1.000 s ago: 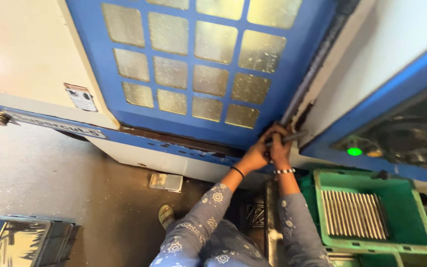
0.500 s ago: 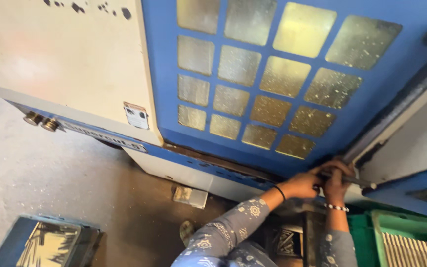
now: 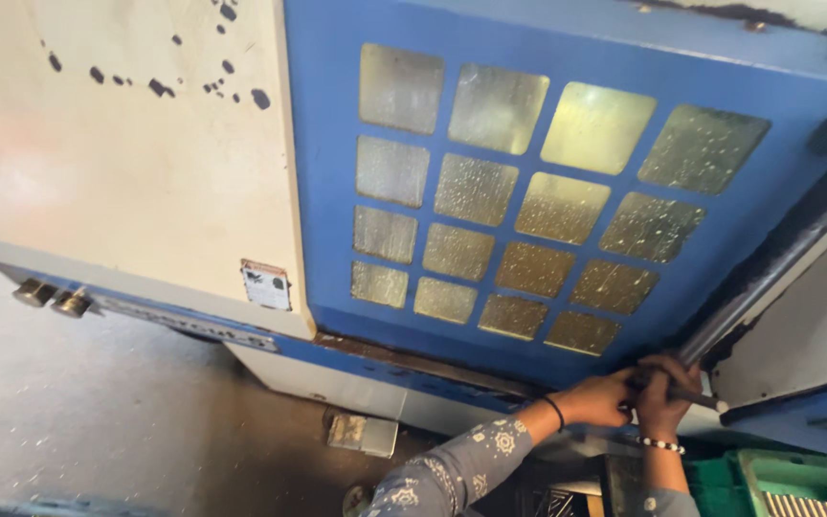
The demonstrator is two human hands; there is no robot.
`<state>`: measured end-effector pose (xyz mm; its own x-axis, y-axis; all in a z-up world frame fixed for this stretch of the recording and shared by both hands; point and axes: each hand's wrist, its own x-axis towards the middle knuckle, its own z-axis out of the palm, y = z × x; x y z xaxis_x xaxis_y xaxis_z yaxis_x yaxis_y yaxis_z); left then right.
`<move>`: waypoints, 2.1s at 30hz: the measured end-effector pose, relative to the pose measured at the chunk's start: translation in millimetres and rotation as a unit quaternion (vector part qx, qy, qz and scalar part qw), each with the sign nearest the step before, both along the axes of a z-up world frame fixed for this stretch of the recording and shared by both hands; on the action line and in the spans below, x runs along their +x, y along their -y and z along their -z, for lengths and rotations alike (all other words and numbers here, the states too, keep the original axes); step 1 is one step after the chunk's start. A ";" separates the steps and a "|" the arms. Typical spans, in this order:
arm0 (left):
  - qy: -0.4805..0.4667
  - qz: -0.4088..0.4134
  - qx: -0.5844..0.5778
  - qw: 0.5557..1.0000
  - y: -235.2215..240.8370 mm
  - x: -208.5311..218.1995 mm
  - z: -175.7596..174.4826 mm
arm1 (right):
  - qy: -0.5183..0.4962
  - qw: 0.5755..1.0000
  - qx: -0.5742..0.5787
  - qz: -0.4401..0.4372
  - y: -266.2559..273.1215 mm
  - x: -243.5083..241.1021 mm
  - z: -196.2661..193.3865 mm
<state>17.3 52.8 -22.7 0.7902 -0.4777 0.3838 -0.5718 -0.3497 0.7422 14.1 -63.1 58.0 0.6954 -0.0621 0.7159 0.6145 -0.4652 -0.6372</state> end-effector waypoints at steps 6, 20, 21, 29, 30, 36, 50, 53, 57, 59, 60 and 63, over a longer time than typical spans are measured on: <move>-0.003 -0.016 -0.017 1.000 2.6 -3.6 8.1 | 0.021 0.994 -0.085 0.060 6.0 3.3 13.0; -0.083 -0.094 -0.066 0.990 8.6 -25.2 -19.4 | 0.026 0.999 -0.043 -0.003 -1.6 -9.2 -15.6; -0.104 -0.101 -0.084 0.986 10.3 -28.0 -23.4 | 0.030 0.999 -0.036 -0.013 -1.3 -10.3 -17.4; -0.039 -0.167 -0.145 0.974 38.2 -36.0 -18.2 | -0.021 0.993 -0.036 -0.108 13.1 -7.8 -16.6; -0.028 -0.178 -0.148 0.972 42.7 -35.7 -14.9 | -0.023 0.993 -0.033 -0.111 15.8 -7.9 -15.8; -0.030 -0.209 -0.144 0.967 47.5 -33.4 -10.4 | -0.077 0.988 0.006 -0.130 17.1 -6.6 -18.2; -0.029 -0.203 -0.182 0.962 51.8 -34.0 11.2 | -0.141 0.963 0.036 -0.228 25.5 -5.4 -9.1; -0.073 -0.193 -0.188 0.960 51.9 -30.0 0.5 | -0.036 0.982 -0.011 -0.183 27.0 -5.0 -17.5; -0.081 -0.191 -0.165 0.964 48.0 -31.9 -5.7 | -0.101 0.971 0.006 -0.217 29.6 -10.4 -23.5; -0.059 -0.197 -0.130 0.970 45.6 -32.5 -4.7 | -0.134 0.965 0.018 -0.226 29.3 -10.2 -24.2; -0.069 -0.199 -0.135 0.968 46.5 -32.0 -3.7 | -0.138 0.962 0.028 -0.234 29.7 -9.9 -24.0; -0.049 -0.196 -0.132 0.970 46.0 -30.5 -1.5 | -0.120 0.964 0.029 -0.236 29.1 -8.7 -22.9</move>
